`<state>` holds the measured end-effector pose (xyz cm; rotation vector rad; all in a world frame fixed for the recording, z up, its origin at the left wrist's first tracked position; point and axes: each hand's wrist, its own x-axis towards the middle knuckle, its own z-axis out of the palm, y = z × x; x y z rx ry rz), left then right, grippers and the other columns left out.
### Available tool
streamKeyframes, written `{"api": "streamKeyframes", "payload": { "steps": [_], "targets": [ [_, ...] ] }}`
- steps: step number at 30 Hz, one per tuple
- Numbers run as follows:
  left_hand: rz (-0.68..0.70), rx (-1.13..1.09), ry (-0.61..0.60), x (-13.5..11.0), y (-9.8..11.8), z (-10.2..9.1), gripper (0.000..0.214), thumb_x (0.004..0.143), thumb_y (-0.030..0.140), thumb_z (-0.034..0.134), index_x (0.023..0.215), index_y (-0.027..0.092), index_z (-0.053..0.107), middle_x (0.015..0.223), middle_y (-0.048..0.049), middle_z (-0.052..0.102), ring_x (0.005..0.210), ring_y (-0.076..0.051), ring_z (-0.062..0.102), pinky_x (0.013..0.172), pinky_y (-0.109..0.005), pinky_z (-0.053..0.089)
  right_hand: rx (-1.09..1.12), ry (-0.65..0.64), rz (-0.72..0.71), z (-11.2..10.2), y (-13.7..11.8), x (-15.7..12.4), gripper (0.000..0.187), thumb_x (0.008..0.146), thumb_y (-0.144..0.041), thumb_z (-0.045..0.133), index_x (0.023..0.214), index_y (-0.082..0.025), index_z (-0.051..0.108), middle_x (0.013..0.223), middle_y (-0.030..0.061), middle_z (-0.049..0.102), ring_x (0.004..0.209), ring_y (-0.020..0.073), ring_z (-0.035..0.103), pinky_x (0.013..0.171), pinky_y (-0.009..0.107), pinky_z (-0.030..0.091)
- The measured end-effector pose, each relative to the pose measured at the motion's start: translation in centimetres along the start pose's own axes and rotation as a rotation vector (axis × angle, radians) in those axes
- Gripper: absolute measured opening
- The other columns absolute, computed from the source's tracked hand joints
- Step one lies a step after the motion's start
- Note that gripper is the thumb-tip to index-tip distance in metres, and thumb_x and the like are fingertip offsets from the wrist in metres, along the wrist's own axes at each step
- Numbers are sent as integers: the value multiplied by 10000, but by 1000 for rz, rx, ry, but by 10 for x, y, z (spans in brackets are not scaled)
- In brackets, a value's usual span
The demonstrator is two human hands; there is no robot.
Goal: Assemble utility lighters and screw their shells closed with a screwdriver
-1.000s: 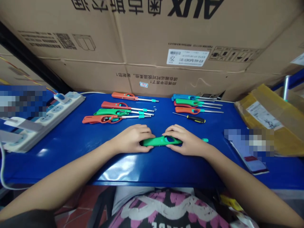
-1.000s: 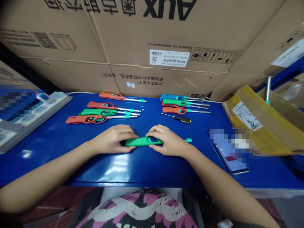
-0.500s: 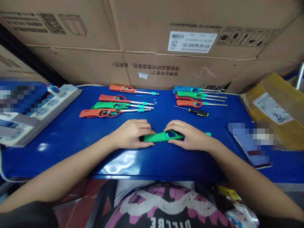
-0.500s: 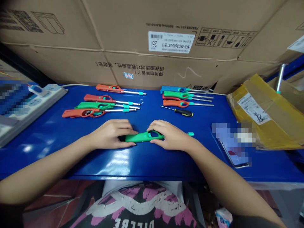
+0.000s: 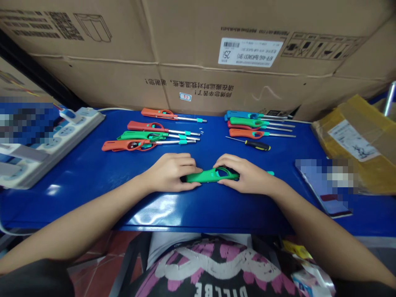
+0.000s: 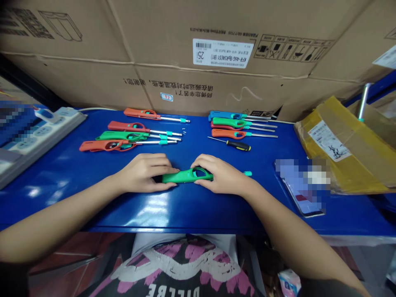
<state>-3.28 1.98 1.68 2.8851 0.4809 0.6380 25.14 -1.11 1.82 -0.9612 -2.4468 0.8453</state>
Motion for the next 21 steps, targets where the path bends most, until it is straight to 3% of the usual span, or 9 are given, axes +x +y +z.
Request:
{"api": "streamKeyframes", "payload": {
  "steps": [12, 21],
  "targets": [
    [-43, -40, -79, 1, 0, 3, 320, 963, 450, 631, 1078, 171, 738, 881, -49, 731, 807, -176, 661, 708, -272, 506, -46, -26, -5, 1, 1, 0, 304, 888, -217, 727, 1160, -231, 593, 1162, 82, 637, 1107, 246, 602, 952, 397, 507],
    [1, 28, 9, 0, -3, 6, 253, 951, 372, 633, 1063, 167, 729, 859, -37, 725, 766, -168, 635, 677, -269, 481, 6, -20, 51, 2, 0, 1, 305, 896, -268, 741, 1164, -227, 600, 1165, 70, 617, 1078, 220, 600, 932, 362, 502]
  ]
}}
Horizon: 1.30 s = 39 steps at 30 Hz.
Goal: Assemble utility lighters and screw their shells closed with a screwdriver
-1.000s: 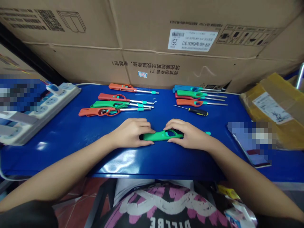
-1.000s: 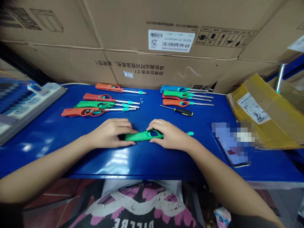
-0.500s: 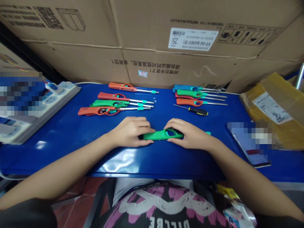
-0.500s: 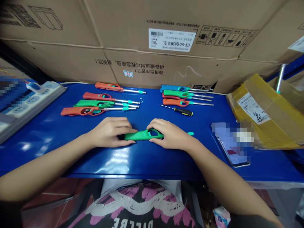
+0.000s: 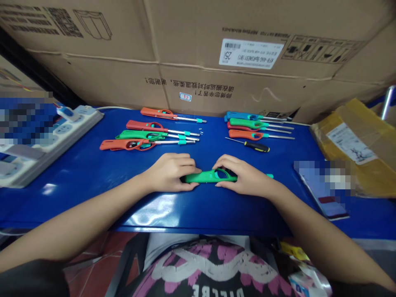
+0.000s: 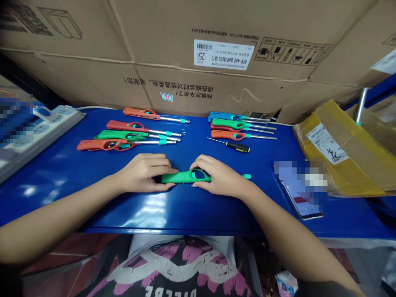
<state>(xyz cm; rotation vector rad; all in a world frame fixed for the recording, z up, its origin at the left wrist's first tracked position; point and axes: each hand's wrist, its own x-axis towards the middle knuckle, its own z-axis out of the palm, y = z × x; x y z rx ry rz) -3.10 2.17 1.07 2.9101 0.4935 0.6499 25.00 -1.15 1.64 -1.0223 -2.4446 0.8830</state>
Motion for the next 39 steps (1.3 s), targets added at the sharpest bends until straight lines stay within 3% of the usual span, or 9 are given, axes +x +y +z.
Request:
{"api": "streamKeyframes", "payload": {
  "steps": [11, 17, 22, 26, 31, 34, 39],
  "targets": [
    [41, 131, 34, 1, 3, 2, 219, 931, 321, 625, 1017, 145, 724, 828, -29, 719, 730, -170, 621, 634, -279, 472, -21, 14, -19, 0, 4, -1, 330, 929, -272, 697, 1245, -218, 621, 1211, 90, 624, 1112, 230, 611, 986, 398, 507],
    [76, 276, 4, 1, 8, 2, 231, 963, 316, 584, 1024, 139, 719, 801, -39, 711, 709, -177, 622, 599, -289, 442, -49, 75, -20, 7, 8, 2, 341, 876, -257, 769, 1185, -191, 639, 1149, 95, 631, 1084, 236, 623, 964, 395, 535],
    [35, 336, -44, 3, 14, 0, 230, 959, 284, 561, 1008, 131, 725, 810, -53, 719, 700, -192, 639, 588, -307, 449, -284, 103, -125, 11, 10, 2, 320, 953, -279, 663, 1256, -181, 639, 1188, 122, 647, 1114, 262, 627, 975, 433, 554],
    [-42, 355, -154, 6, 18, -5, 216, 959, 268, 579, 1036, 131, 728, 848, -57, 722, 747, -206, 674, 635, -324, 492, -565, 75, -149, 12, 6, -1, 325, 989, -232, 571, 1290, -132, 641, 1213, 163, 661, 1095, 288, 660, 900, 438, 598],
    [-182, 355, -266, 13, 25, -10, 223, 981, 268, 570, 1088, 150, 726, 880, -55, 731, 792, -223, 695, 678, -335, 519, -604, 125, -73, 12, -2, -5, 297, 1018, -307, 546, 1167, -106, 706, 1089, 146, 700, 915, 262, 707, 784, 390, 610],
    [-199, 341, -214, 14, 27, -7, 238, 987, 241, 551, 1127, 138, 714, 938, -69, 741, 849, -240, 700, 714, -350, 542, -577, 174, -28, 14, -2, -7, 271, 1020, -317, 544, 1086, -133, 731, 1001, 115, 702, 839, 242, 700, 709, 360, 590],
    [-155, 248, -51, 9, 22, 4, 281, 1031, 302, 529, 1197, 130, 677, 1015, -71, 753, 886, -230, 707, 744, -338, 559, -501, 223, -65, 17, 4, -7, 241, 1021, -284, 543, 1055, -131, 726, 945, 109, 702, 865, 232, 682, 765, 343, 571]
  ]
}}
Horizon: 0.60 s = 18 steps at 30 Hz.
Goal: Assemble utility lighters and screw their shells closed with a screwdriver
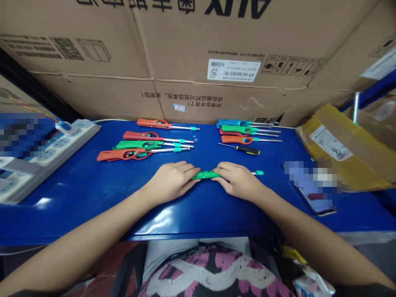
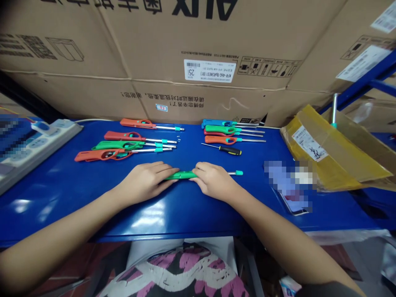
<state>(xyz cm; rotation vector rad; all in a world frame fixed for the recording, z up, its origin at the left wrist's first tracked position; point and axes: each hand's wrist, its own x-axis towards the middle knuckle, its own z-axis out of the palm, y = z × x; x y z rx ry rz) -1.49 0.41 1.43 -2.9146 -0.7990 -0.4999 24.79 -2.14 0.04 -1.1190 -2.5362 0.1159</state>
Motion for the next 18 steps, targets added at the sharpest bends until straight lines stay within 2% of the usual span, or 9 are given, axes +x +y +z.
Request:
{"api": "streamKeyframes", "payload": {
  "steps": [6, 9, 12, 18],
  "targets": [
    [1, -196, 76, -3, -4, 9, 259, 1041, 275, 512, 1176, 119, 668, 1047, -92, 757, 916, -216, 717, 806, -326, 581, 167, 19, 42, 2, 2, 1, 213, 1017, -293, 560, 1055, -162, 724, 984, 90, 705, 874, 207, 692, 779, 324, 574],
    [-8, -235, 69, -3, -4, 8, 251, 1034, 251, 516, 1185, 114, 663, 1049, -105, 754, 926, -225, 716, 820, -342, 589, 195, 33, 39, 1, 1, 1, 251, 1013, -311, 569, 1152, -157, 710, 1056, 105, 718, 930, 214, 706, 823, 338, 588],
    [-16, -243, 76, -3, -5, 7, 251, 1028, 239, 521, 1189, 108, 661, 1049, -110, 753, 922, -233, 716, 816, -353, 596, 126, 50, 37, -4, 3, 0, 310, 994, -335, 594, 1233, -161, 686, 1113, 116, 739, 986, 239, 717, 859, 371, 592],
    [-29, -226, 97, -5, -12, 5, 261, 1030, 245, 517, 1204, 115, 662, 1062, -121, 753, 939, -232, 723, 839, -360, 606, -24, 16, 18, -17, 15, -4, 242, 1009, -343, 580, 1096, -177, 732, 975, 78, 785, 889, 229, 729, 803, 355, 560]
  ]
}}
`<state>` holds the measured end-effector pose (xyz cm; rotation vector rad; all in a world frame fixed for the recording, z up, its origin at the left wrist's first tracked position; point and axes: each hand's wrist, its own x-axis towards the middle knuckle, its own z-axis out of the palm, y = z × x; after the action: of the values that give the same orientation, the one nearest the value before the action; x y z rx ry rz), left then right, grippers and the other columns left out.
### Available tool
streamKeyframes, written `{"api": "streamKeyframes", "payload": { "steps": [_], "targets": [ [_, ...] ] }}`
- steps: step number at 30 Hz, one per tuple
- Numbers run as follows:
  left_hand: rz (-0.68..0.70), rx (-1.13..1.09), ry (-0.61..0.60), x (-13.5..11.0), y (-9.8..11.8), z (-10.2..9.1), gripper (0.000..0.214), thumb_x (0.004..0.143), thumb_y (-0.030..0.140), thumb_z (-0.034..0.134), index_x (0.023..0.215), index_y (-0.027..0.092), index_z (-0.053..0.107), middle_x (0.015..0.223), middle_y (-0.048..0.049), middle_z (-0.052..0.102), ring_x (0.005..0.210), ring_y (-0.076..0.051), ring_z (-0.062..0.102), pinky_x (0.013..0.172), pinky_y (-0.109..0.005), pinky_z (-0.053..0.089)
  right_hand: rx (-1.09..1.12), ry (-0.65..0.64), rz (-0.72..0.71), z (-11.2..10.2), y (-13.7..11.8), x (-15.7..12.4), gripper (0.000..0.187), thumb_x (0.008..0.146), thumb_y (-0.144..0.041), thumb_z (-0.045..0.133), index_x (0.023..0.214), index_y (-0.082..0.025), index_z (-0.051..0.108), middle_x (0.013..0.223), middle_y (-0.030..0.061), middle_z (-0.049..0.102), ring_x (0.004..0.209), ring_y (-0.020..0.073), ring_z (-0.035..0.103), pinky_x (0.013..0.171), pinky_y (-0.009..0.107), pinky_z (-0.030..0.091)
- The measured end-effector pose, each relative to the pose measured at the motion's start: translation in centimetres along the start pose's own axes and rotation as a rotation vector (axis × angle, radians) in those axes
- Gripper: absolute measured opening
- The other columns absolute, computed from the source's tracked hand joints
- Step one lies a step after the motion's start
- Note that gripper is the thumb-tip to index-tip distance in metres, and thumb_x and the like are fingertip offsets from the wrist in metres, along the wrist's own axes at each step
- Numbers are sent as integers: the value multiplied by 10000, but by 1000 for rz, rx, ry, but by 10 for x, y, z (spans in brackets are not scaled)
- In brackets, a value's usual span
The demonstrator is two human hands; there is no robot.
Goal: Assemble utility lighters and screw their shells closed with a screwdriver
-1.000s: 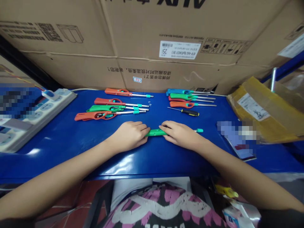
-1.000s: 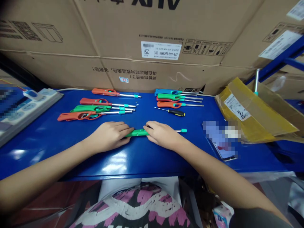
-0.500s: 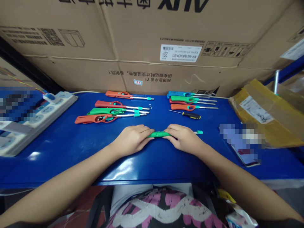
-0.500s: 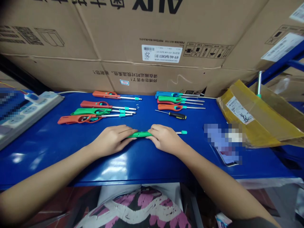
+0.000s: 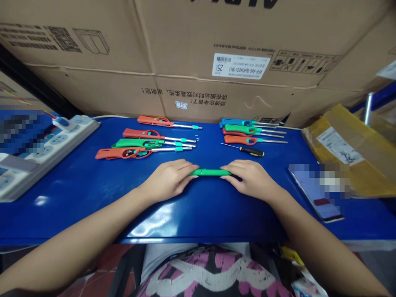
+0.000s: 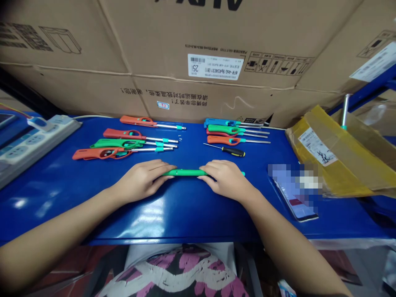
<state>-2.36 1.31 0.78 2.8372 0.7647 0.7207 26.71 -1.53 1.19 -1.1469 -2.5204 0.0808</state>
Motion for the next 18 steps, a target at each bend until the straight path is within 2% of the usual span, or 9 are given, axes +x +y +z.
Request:
{"api": "streamKeyframes", "payload": {
  "steps": [4, 7, 9, 12, 14, 18],
  "targets": [
    [-13, -28, -35, 0, -1, -2, 280, 1032, 254, 509, 1213, 112, 669, 1067, -135, 752, 953, -242, 724, 845, -376, 608, -35, -25, -11, 2, 2, -2, 242, 1016, -352, 568, 967, -181, 733, 855, 56, 773, 794, 212, 717, 731, 322, 510],
    [-100, -173, -30, 2, -2, -3, 259, 1020, 285, 553, 1186, 141, 691, 1093, -111, 757, 979, -229, 727, 879, -362, 602, -33, -13, 45, 3, 2, -2, 241, 1022, -364, 556, 976, -189, 715, 890, 52, 770, 789, 209, 714, 699, 308, 484],
    [-240, -346, 61, 4, -3, -4, 261, 976, 345, 642, 1141, 156, 714, 1048, -84, 770, 898, -203, 740, 822, -316, 611, -23, -2, 89, 2, 2, -1, 241, 1034, -362, 527, 1002, -191, 693, 916, 54, 759, 785, 204, 707, 678, 300, 472],
    [-490, -687, 202, 8, -3, -6, 367, 937, 438, 681, 1140, 134, 706, 808, -46, 761, 654, -155, 716, 645, -256, 607, 18, -13, 128, -3, 1, 0, 251, 1054, -350, 463, 1023, -196, 659, 923, 59, 730, 806, 203, 695, 682, 296, 480],
    [-605, -927, 230, 10, -2, -6, 436, 942, 469, 660, 1200, 118, 670, 707, -30, 737, 550, -138, 682, 566, -240, 594, 60, -15, 138, -6, -2, 1, 256, 1060, -358, 440, 1095, -203, 641, 995, 71, 723, 869, 208, 698, 728, 302, 509],
    [-812, -1229, 194, 14, 3, 2, 473, 894, 475, 716, 1202, 119, 666, 731, -59, 761, 514, -128, 675, 519, -223, 580, 49, -44, 97, -4, -10, 4, 398, 1022, -458, 528, 1343, -226, 567, 1207, 93, 692, 1015, 243, 707, 827, 350, 567]
  ]
}}
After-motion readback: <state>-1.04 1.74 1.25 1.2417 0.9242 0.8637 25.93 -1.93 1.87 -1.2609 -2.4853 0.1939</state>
